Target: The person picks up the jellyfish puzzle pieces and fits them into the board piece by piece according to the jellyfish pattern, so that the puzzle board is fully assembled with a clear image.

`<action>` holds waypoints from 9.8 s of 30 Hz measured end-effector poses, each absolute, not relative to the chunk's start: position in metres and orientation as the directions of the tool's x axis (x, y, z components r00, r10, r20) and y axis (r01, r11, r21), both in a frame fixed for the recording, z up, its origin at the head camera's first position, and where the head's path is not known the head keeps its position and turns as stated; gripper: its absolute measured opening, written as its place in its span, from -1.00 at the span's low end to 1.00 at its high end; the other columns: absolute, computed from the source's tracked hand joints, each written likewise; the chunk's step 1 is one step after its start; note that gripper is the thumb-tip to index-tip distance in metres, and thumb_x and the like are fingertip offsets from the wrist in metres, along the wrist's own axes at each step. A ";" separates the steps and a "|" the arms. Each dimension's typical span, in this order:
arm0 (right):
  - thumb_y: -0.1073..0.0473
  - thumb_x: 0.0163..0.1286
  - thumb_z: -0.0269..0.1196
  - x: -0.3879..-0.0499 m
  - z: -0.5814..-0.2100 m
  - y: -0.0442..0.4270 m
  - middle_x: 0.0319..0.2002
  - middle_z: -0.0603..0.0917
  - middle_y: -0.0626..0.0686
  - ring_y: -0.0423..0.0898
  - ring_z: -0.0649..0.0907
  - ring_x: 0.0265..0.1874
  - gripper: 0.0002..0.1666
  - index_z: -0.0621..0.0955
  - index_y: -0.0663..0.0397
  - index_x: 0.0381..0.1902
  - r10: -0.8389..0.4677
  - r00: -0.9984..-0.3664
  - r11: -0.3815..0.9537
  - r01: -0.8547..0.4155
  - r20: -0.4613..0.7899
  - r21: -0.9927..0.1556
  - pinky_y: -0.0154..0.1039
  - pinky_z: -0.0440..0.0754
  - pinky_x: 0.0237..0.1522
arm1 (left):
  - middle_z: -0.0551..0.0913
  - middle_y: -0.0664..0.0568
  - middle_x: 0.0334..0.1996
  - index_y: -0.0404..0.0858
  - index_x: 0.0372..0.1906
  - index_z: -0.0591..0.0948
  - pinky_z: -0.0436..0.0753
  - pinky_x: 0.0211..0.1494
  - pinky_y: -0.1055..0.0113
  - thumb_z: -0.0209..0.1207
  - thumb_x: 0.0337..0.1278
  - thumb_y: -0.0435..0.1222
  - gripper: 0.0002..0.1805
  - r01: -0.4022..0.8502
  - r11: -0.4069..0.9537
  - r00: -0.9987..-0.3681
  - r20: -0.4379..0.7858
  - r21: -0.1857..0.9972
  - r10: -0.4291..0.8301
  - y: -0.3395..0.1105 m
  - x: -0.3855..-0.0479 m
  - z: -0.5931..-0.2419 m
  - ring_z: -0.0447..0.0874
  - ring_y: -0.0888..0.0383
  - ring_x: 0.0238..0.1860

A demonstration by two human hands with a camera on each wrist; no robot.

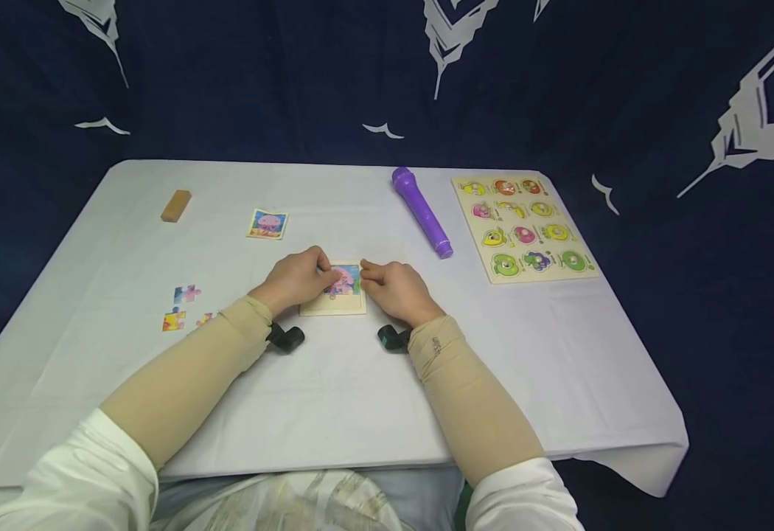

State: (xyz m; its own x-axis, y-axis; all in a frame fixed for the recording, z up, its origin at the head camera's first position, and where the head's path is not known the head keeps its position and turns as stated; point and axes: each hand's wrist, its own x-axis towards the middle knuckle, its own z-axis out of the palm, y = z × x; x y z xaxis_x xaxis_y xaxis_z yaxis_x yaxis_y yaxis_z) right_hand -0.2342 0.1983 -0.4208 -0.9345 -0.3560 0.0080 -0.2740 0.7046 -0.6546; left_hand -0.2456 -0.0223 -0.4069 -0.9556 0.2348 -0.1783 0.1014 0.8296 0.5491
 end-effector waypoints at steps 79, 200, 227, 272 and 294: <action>0.15 0.49 0.30 -0.235 -0.423 0.198 0.34 0.59 -0.04 0.05 0.52 0.40 -0.62 0.67 0.11 0.21 -0.356 -0.934 0.705 -0.294 0.036 -0.645 -0.01 0.39 0.45 | 0.72 -0.10 -0.26 -0.24 -0.04 0.69 0.52 -0.36 0.45 0.30 0.38 -0.07 -0.69 0.061 0.696 -0.997 0.082 0.716 0.002 -0.232 -0.190 -0.414 0.58 0.15 -0.35; 0.13 0.50 0.29 -0.236 -0.423 0.199 0.36 0.58 -0.07 0.02 0.47 0.44 -0.60 0.66 0.10 0.23 -0.370 -0.929 0.697 -0.291 0.018 -0.656 -0.02 0.34 0.48 | 0.69 -0.07 -0.23 -0.17 -0.05 0.63 0.56 -0.26 0.25 0.18 0.46 -0.07 -0.74 0.036 0.589 -0.980 -0.086 0.807 0.177 -0.095 -0.222 -0.396 0.68 0.02 -0.30; 0.12 0.49 0.29 -0.234 -0.422 0.198 0.36 0.58 -0.06 0.05 0.49 0.43 -0.61 0.67 0.09 0.22 -0.348 -0.937 0.716 -0.278 0.018 -0.641 0.01 0.35 0.47 | 0.67 0.02 -0.19 -0.11 -0.09 0.69 0.47 -0.18 0.24 0.56 -0.10 0.06 -0.49 0.051 0.802 -0.972 -0.155 0.595 0.177 -0.164 -0.180 -0.410 0.55 0.05 -0.21; 0.12 0.50 0.28 -0.232 -0.421 0.197 0.36 0.57 -0.06 0.06 0.49 0.42 -0.60 0.67 0.09 0.22 -0.346 -0.938 0.719 -0.276 0.016 -0.637 0.00 0.35 0.47 | 0.75 -0.01 -0.24 -0.09 -0.09 0.70 0.51 -0.61 0.28 0.37 0.29 -0.10 -0.79 0.055 0.440 -0.990 -0.007 0.896 0.138 -0.146 -0.180 -0.411 0.45 0.11 -0.66; 0.12 0.50 0.29 -0.234 -0.423 0.199 0.35 0.58 -0.03 0.05 0.49 0.43 -0.61 0.67 0.12 0.21 -0.359 -0.933 0.699 -0.286 0.025 -0.656 0.00 0.33 0.48 | 0.77 0.02 -0.26 -0.15 -0.17 0.75 0.53 -0.23 0.25 0.34 0.25 -0.26 -0.90 0.139 0.458 -0.980 0.055 0.878 0.191 -0.098 -0.200 -0.405 0.62 0.08 -0.24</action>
